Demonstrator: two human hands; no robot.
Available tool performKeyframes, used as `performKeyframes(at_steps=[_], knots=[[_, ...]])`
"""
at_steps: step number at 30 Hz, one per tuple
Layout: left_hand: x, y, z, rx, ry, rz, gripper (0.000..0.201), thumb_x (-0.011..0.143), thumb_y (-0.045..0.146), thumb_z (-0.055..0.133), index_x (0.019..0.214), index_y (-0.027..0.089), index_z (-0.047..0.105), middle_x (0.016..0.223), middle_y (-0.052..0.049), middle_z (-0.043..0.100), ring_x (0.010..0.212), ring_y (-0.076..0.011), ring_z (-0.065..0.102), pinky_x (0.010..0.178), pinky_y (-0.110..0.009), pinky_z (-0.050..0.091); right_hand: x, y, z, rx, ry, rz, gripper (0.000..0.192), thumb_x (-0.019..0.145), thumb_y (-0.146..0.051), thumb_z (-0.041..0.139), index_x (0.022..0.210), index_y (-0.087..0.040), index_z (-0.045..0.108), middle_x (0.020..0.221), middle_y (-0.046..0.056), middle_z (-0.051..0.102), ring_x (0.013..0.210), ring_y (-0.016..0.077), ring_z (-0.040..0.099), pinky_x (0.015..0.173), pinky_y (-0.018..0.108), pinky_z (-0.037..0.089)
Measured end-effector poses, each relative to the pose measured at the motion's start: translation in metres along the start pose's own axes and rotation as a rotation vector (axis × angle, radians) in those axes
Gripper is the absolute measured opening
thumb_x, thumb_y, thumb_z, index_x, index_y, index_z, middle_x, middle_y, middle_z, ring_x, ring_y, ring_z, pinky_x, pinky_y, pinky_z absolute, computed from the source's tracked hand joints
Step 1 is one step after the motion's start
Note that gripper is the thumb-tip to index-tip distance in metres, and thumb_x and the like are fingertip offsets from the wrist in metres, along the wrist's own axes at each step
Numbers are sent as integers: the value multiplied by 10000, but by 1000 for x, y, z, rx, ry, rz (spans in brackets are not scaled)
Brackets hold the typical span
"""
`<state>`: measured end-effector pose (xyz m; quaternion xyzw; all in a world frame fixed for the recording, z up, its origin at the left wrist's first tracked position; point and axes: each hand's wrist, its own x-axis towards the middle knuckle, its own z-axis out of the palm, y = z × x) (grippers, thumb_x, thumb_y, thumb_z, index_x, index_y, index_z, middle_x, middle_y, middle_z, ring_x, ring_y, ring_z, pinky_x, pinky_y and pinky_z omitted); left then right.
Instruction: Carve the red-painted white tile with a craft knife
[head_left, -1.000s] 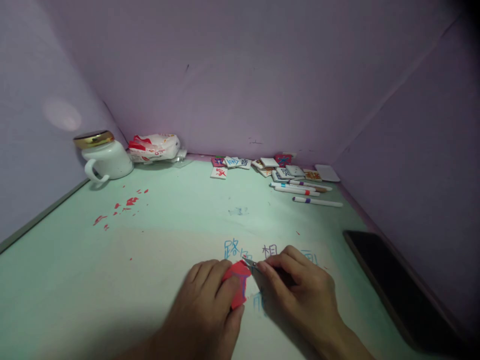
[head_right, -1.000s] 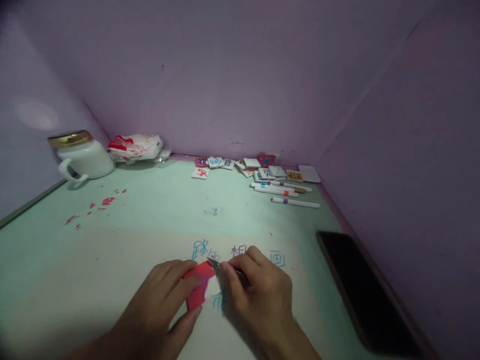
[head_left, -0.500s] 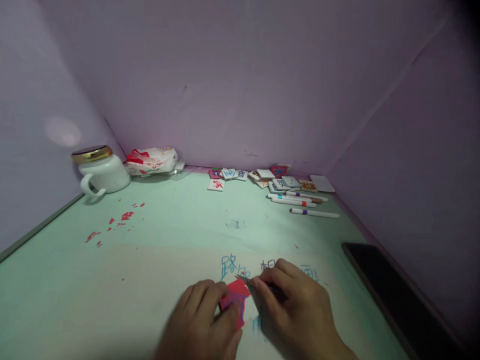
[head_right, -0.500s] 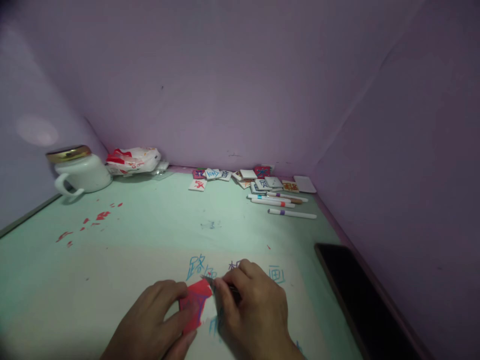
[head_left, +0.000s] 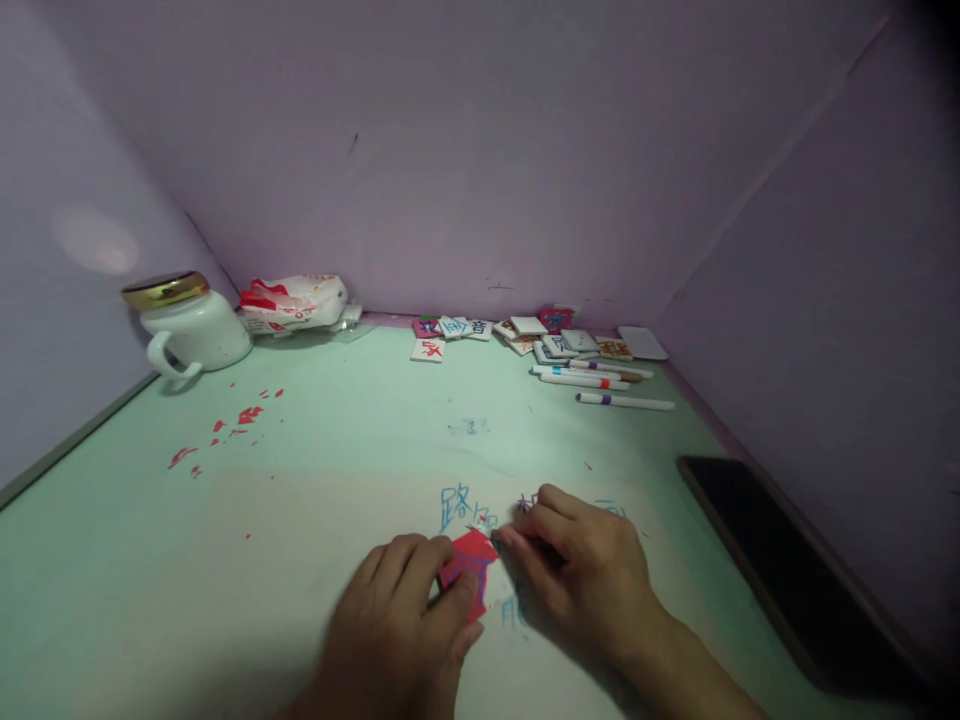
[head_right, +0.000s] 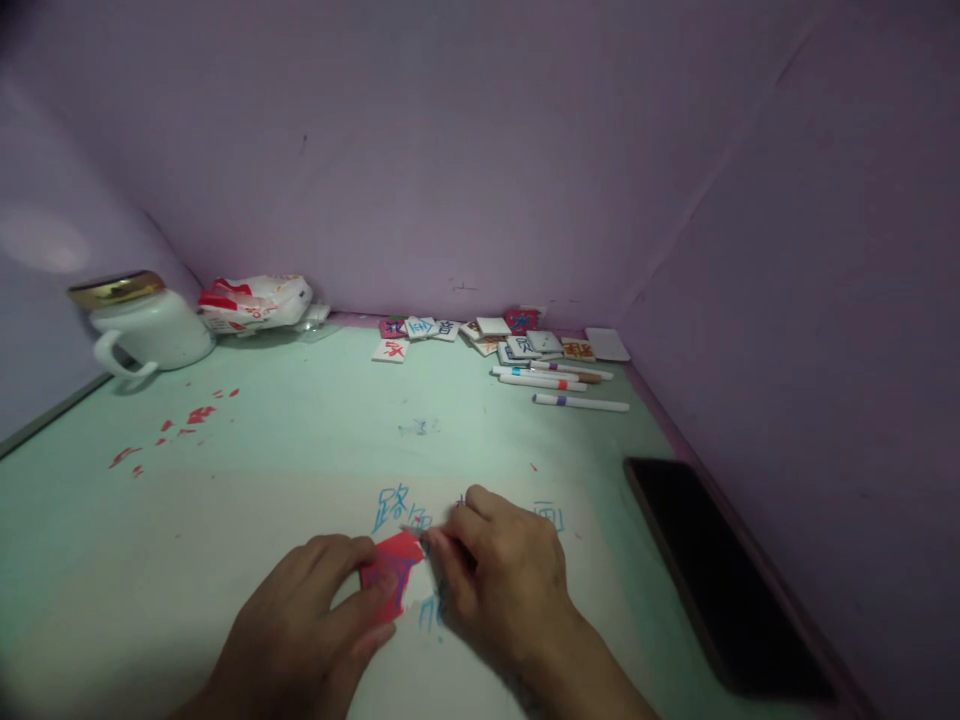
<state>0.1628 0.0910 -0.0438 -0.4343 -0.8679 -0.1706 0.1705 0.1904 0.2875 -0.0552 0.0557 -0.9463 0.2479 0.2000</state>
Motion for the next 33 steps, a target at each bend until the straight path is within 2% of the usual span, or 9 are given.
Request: performKeyframes(at_steps=[11, 18, 23, 27, 33], knots=[[-1, 4, -1, -5, 23, 3, 229, 749, 55, 496, 890, 190, 616, 884, -74, 664, 687, -233, 574, 543, -362, 498, -1, 2, -2, 56, -67, 11, 260, 880, -316, 531, 686, -209, 667, 609, -21, 536, 504, 100, 469, 491, 246, 254], [0, 1, 1, -107, 49, 46, 203, 831, 66, 467, 917, 169, 620, 875, -86, 645, 689, -214, 548, 550, -346, 505, -3, 5, 3, 214, 168, 180, 244, 882, -316, 572, 712, -186, 689, 613, -17, 564, 497, 82, 519, 493, 204, 361], [-1, 1, 2, -124, 120, -49, 149, 839, 136, 510, 949, 164, 607, 1041, -140, 617, 907, -274, 576, 720, -446, 545, -4, 1, 2, 93, 101, 146, 252, 881, -349, 563, 732, -204, 704, 641, -10, 594, 511, 98, 542, 474, 215, 346], [1, 2, 1, -163, 76, -57, 147, 841, 132, 506, 956, 162, 592, 961, -117, 634, 849, -262, 584, 708, -452, 548, -3, -4, 1, 21, 55, 133, 271, 883, -357, 551, 714, -211, 704, 627, -14, 585, 503, 100, 530, 475, 225, 318], [2, 2, 2, -197, 31, -47, 155, 838, 99, 491, 948, 150, 588, 971, -130, 632, 841, -263, 576, 693, -452, 555, 0, -7, 1, 19, 39, 128, 275, 867, -353, 556, 673, -206, 684, 593, -22, 552, 488, 95, 488, 468, 228, 282]])
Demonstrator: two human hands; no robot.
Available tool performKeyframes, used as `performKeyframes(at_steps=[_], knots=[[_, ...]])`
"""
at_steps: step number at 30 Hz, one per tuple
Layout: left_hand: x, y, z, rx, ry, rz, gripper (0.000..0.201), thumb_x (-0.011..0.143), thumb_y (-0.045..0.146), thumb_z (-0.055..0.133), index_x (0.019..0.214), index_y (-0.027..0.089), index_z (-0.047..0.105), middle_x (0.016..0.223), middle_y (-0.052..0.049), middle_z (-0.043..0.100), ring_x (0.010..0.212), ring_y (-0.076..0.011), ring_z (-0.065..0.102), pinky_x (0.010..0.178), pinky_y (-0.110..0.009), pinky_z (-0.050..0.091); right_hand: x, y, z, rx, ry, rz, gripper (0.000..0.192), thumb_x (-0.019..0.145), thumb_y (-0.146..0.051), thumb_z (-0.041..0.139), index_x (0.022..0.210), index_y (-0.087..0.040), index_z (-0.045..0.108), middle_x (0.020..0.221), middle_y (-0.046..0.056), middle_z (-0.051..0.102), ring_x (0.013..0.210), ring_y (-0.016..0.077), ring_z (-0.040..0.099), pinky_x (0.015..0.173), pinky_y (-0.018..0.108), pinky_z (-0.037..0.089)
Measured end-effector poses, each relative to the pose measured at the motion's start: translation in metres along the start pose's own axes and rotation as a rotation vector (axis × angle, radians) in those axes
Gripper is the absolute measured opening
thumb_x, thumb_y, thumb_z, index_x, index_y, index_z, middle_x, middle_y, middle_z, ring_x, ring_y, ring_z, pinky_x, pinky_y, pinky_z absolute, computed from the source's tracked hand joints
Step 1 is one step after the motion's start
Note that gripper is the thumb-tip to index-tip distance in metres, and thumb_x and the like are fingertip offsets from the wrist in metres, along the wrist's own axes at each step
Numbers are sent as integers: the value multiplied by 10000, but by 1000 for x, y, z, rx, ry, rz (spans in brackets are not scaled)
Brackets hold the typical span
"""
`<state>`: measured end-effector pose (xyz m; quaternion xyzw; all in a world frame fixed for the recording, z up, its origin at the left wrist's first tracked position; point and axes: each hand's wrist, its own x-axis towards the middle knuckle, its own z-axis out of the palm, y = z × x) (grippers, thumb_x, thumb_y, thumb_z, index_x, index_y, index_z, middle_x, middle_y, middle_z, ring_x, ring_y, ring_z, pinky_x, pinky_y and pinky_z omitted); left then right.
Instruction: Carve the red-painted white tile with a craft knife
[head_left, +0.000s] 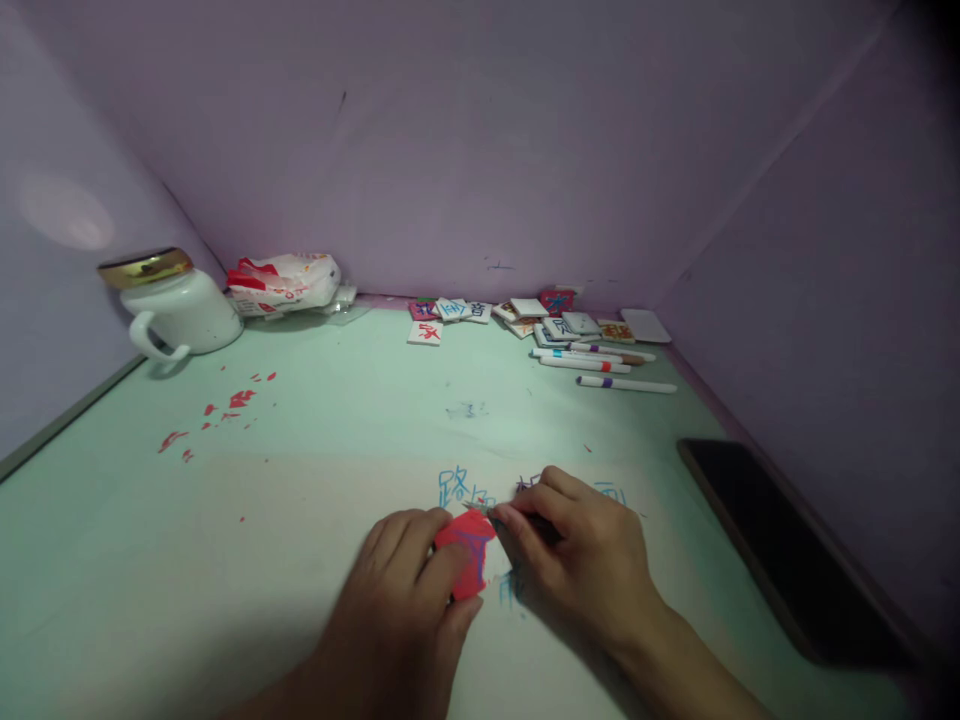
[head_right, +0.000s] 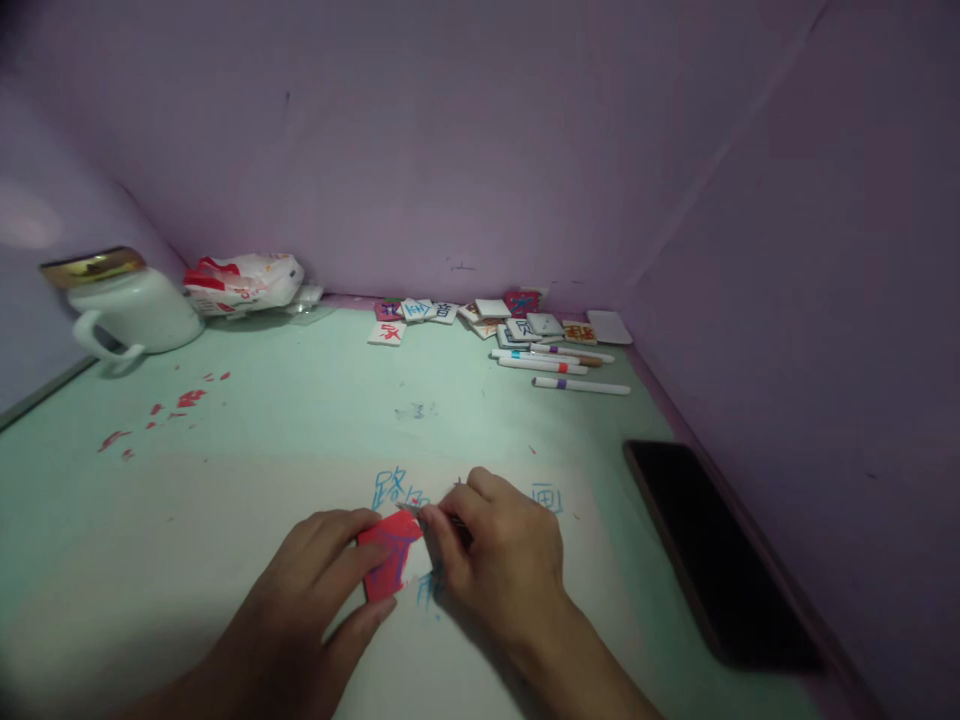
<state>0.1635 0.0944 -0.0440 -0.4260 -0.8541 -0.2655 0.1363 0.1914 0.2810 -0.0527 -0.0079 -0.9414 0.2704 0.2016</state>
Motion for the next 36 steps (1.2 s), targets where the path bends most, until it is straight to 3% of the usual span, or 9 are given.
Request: performKeyframes(at_steps=[10, 22, 36], knots=[[0, -2, -2, 2, -7, 29, 143, 830, 81, 495, 918, 135, 594, 978, -149, 635, 829, -272, 563, 672, -463, 551, 3, 4, -1, -41, -8, -85, 279, 880, -336, 551, 670, -198, 671, 602, -24, 550, 485, 86, 467, 478, 241, 254], [-7, -3, 1, -29, -13, 5, 151, 834, 56, 482, 915, 144, 575, 1030, -134, 600, 851, -245, 530, 687, -424, 543, 8, 7, -9, -73, -139, -125, 301, 897, -352, 515, 694, -204, 681, 602, -23, 540, 499, 91, 463, 486, 260, 213], [-9, -3, 1, -50, -20, -11, 155, 826, 76, 491, 884, 148, 616, 1032, -139, 610, 869, -245, 558, 714, -408, 540, 12, 13, -16, 30, -329, -29, 256, 881, -353, 540, 718, -218, 685, 661, -22, 589, 575, 107, 520, 534, 254, 274]])
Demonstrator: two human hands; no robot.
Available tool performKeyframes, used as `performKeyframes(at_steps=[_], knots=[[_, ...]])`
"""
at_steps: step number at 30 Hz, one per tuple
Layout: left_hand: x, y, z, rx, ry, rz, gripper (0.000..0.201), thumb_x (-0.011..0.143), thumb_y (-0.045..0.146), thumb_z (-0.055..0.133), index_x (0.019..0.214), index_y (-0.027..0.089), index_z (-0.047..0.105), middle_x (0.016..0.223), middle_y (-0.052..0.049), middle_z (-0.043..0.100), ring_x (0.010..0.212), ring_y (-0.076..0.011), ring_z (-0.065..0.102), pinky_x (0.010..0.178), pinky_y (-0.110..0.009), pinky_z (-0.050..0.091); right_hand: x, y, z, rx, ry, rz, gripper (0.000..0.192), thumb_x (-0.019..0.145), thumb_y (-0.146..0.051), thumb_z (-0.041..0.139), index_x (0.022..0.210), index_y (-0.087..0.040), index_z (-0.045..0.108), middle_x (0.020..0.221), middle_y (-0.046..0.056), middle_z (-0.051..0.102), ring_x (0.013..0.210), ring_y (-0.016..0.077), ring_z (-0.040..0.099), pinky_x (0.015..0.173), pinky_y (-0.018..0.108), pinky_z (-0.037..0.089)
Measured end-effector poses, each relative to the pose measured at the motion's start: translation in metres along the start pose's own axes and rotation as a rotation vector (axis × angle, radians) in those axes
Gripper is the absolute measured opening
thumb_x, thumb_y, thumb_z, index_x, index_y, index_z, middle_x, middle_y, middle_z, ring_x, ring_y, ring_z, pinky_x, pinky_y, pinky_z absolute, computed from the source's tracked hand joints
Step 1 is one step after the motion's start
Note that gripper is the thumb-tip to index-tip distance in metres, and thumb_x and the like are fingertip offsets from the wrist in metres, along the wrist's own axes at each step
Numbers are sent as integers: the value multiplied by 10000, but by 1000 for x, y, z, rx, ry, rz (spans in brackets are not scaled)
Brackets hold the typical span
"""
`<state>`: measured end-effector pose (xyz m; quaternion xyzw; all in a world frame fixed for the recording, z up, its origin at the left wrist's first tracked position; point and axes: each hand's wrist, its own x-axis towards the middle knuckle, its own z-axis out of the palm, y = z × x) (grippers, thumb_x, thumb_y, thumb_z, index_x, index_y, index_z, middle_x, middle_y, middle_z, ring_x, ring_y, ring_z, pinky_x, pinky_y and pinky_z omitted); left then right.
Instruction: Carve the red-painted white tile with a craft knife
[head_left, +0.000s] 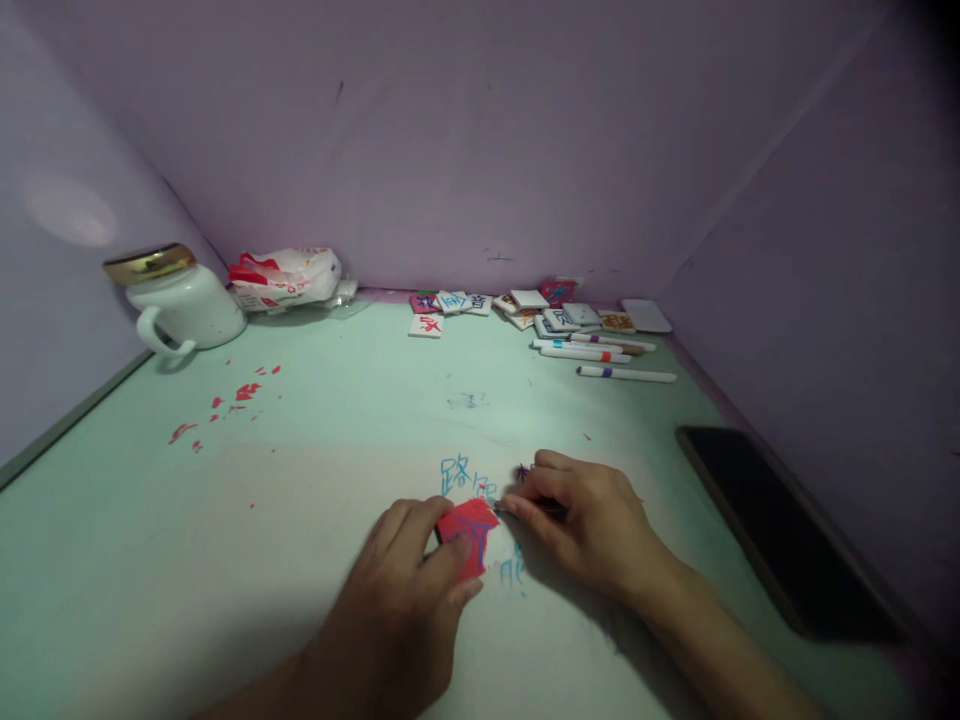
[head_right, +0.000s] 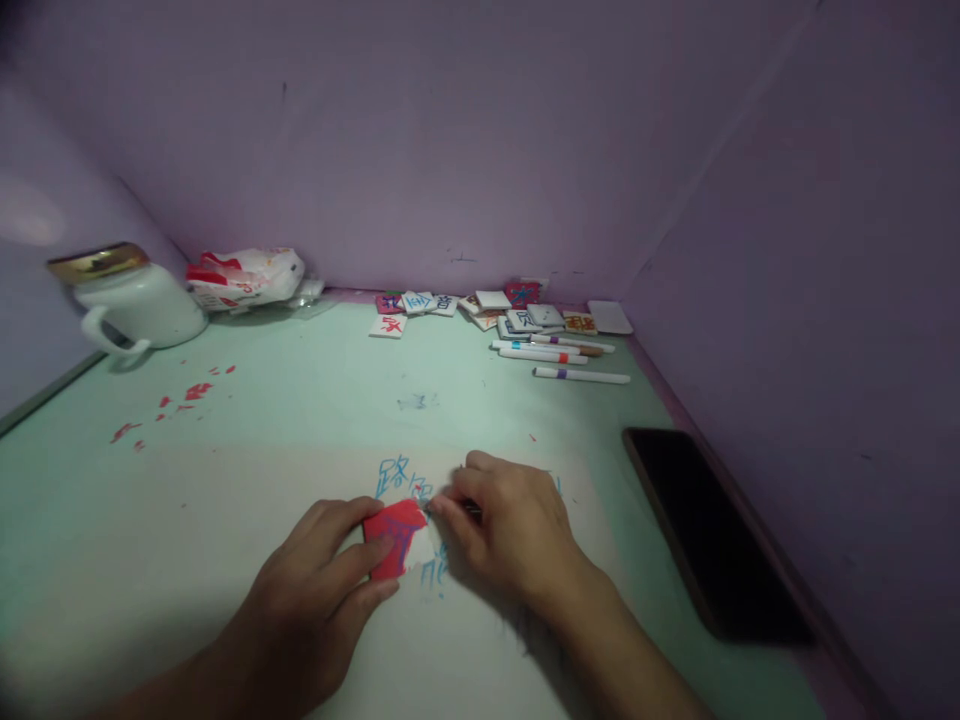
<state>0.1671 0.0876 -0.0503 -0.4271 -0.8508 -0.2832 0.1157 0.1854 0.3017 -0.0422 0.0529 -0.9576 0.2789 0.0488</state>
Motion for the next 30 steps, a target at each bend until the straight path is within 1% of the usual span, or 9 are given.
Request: performKeyframes(at_steps=[11, 15, 19, 21, 23, 25, 27, 28, 30], knots=[[-1, -1, 1, 15, -9, 5, 143, 845, 82, 486, 899, 142, 604, 1048, -143, 601, 877, -253, 539, 722, -426, 532, -4, -2, 0, 47, -12, 10, 257, 881, -341, 545, 696, -214, 669, 656, -29, 577, 565, 101, 518, 543, 246, 312], [0, -1, 2, 14, 0, 2, 161, 850, 87, 477, 916, 155, 608, 1054, -135, 606, 876, -247, 549, 729, -418, 532, -9, -2, 7, 110, 146, -11, 247, 869, -328, 560, 689, -208, 681, 634, -21, 573, 531, 98, 508, 513, 238, 329], [0, 1, 0, -5, -26, -21, 161, 843, 83, 491, 935, 152, 604, 1051, -133, 610, 875, -248, 560, 731, -429, 538, -8, -1, 13, 340, 431, 105, 238, 853, -290, 596, 640, -203, 657, 582, -20, 581, 521, 103, 519, 513, 232, 387], [0, 2, -4, 1, 2, -8, 137, 853, 92, 506, 920, 159, 605, 1064, -126, 605, 899, -244, 566, 758, -427, 542, -7, -1, 14, 322, 547, 139, 224, 846, -274, 611, 638, -203, 652, 572, -24, 574, 509, 101, 504, 505, 236, 386], [-3, 2, -9, 57, 110, 55, 164, 860, 76, 507, 947, 166, 613, 1129, -122, 579, 982, -249, 563, 820, -424, 533, -6, -2, 14, 268, 607, 119, 201, 839, -262, 621, 651, -201, 658, 575, -24, 566, 513, 102, 499, 493, 238, 374], [-6, 1, -12, 154, 173, 173, 261, 851, 22, 479, 1029, 154, 618, 1203, -132, 543, 1090, -266, 538, 890, -416, 510, -6, -3, 13, 251, 644, 107, 196, 839, -253, 620, 653, -200, 657, 576, -25, 565, 517, 105, 498, 483, 238, 366], [-7, -1, -13, 227, 142, 265, 347, 832, -26, 431, 1090, 120, 612, 1222, -156, 531, 1136, -286, 516, 913, -418, 498, -7, -3, 13, 258, 663, 101, 198, 836, -241, 625, 644, -200, 649, 572, -29, 564, 513, 101, 492, 479, 234, 362], [-6, -2, -12, 228, 101, 258, 350, 830, -31, 419, 1086, 110, 613, 1211, -163, 537, 1125, -289, 515, 909, -425, 499, -8, -3, 13, 258, 660, 89, 192, 833, -234, 629, 645, -200, 650, 571, -32, 561, 511, 98, 489, 481, 231, 364], [-3, -4, -9, 142, 47, 160, 274, 843, 7, 443, 1028, 116, 613, 1151, -158, 565, 1049, -275, 534, 863, -427, 518, -9, -3, 14, 248, 633, 55, 170, 830, -220, 637, 663, -199, 664, 581, -33, 561, 513, 90, 495, 488, 222, 372]])
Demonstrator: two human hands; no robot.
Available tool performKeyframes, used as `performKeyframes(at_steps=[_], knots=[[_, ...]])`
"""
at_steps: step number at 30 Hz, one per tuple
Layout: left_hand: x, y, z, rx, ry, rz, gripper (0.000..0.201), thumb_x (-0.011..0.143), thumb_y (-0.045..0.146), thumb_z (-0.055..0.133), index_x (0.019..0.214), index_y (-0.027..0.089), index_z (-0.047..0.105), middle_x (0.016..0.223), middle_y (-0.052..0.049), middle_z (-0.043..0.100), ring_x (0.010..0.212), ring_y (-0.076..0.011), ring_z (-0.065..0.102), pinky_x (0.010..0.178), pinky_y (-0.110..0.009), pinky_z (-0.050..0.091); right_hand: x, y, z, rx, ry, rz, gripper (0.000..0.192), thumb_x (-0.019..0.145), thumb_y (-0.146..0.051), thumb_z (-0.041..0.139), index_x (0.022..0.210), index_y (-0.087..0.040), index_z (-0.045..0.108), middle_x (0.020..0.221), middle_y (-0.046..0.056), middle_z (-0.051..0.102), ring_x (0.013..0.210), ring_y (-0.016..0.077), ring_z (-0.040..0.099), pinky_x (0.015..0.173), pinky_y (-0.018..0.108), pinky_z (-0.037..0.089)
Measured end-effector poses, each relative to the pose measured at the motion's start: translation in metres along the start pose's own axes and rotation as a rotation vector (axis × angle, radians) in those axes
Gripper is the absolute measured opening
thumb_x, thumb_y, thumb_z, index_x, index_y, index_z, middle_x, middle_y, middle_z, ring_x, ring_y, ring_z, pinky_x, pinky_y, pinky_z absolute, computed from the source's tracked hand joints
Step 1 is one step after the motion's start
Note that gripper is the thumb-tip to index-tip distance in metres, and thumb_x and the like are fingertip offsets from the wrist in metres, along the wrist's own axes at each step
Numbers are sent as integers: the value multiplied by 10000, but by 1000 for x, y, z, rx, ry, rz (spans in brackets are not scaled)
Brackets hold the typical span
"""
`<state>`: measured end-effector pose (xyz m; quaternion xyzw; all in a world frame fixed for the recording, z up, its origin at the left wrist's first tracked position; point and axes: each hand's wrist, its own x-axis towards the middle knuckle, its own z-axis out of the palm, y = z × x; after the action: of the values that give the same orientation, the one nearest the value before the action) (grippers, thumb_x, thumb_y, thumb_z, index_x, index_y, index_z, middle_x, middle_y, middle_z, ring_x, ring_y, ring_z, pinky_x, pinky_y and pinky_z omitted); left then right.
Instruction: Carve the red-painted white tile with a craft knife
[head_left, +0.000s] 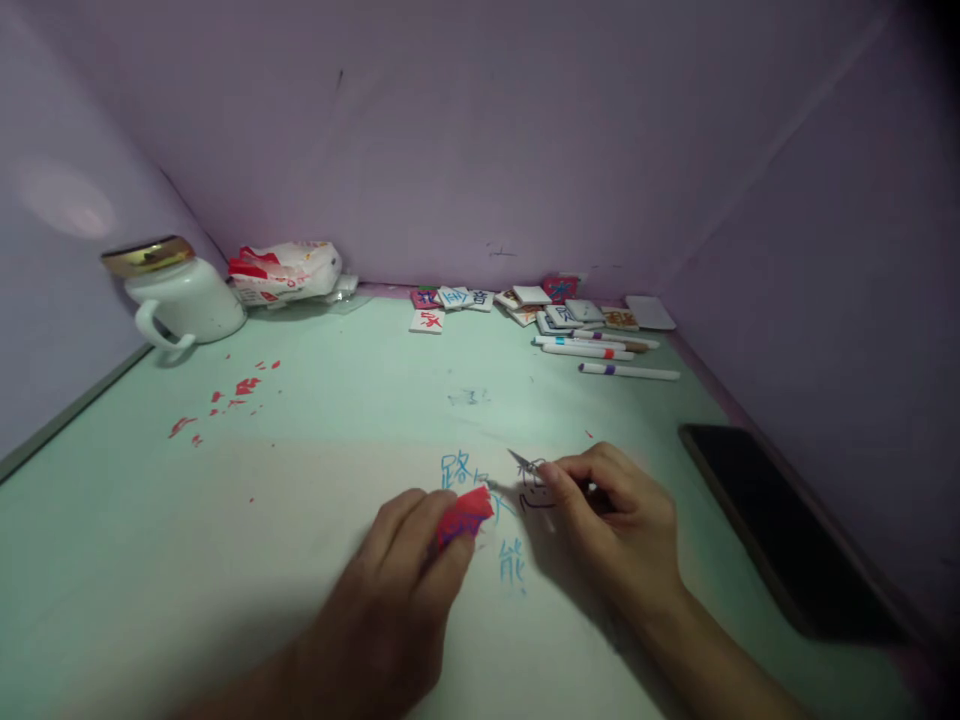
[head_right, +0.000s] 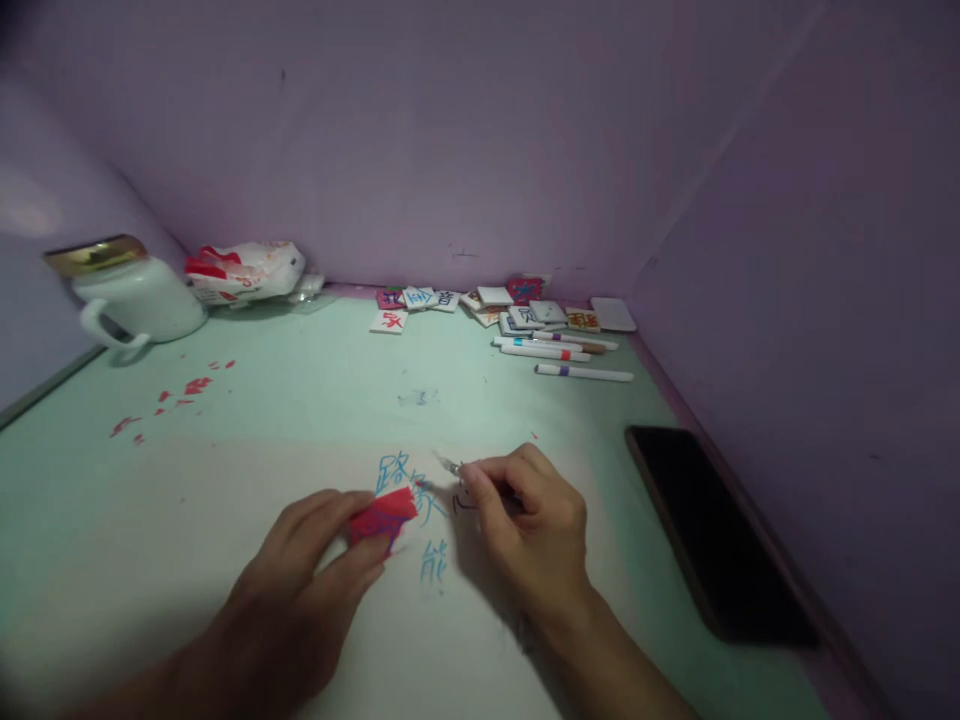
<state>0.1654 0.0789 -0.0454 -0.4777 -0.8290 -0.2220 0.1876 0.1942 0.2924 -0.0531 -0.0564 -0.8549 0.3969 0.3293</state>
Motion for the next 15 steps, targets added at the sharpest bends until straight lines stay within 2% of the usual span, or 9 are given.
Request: performKeyframes(at_steps=[2, 4, 8, 15], knots=[[4, 0, 3, -129, -13, -106, 159, 853, 78, 509, 971, 138, 599, 1071, -132, 599, 948, -247, 551, 792, -406, 537, -3, -1, 0, -2, -61, -28, 151, 835, -218, 632, 694, -194, 682, 607, -26, 572, 517, 83, 511, 486, 211, 381], [7, 0, 5, -198, -11, -125, 124, 843, 119, 550, 958, 147, 588, 1017, -117, 623, 893, -244, 560, 748, -416, 540, -6, -1, 1, -15, -137, -36, 148, 845, -234, 621, 724, -188, 693, 628, -18, 579, 518, 82, 525, 479, 207, 386], [8, 2, 5, -167, -15, -126, 151, 824, 110, 533, 952, 155, 598, 1025, -126, 634, 890, -273, 569, 731, -482, 537, -8, -3, 3, -130, -239, -6, 194, 858, -304, 596, 729, -205, 701, 627, -17, 581, 518, 100, 532, 487, 227, 385], [12, 4, 3, -105, -18, -125, 140, 813, 100, 504, 869, 169, 612, 970, -121, 655, 830, -267, 595, 664, -461, 565, -8, -4, 4, -227, -273, -29, 258, 871, -360, 554, 703, -221, 692, 622, -11, 590, 533, 121, 544, 485, 232, 355]])
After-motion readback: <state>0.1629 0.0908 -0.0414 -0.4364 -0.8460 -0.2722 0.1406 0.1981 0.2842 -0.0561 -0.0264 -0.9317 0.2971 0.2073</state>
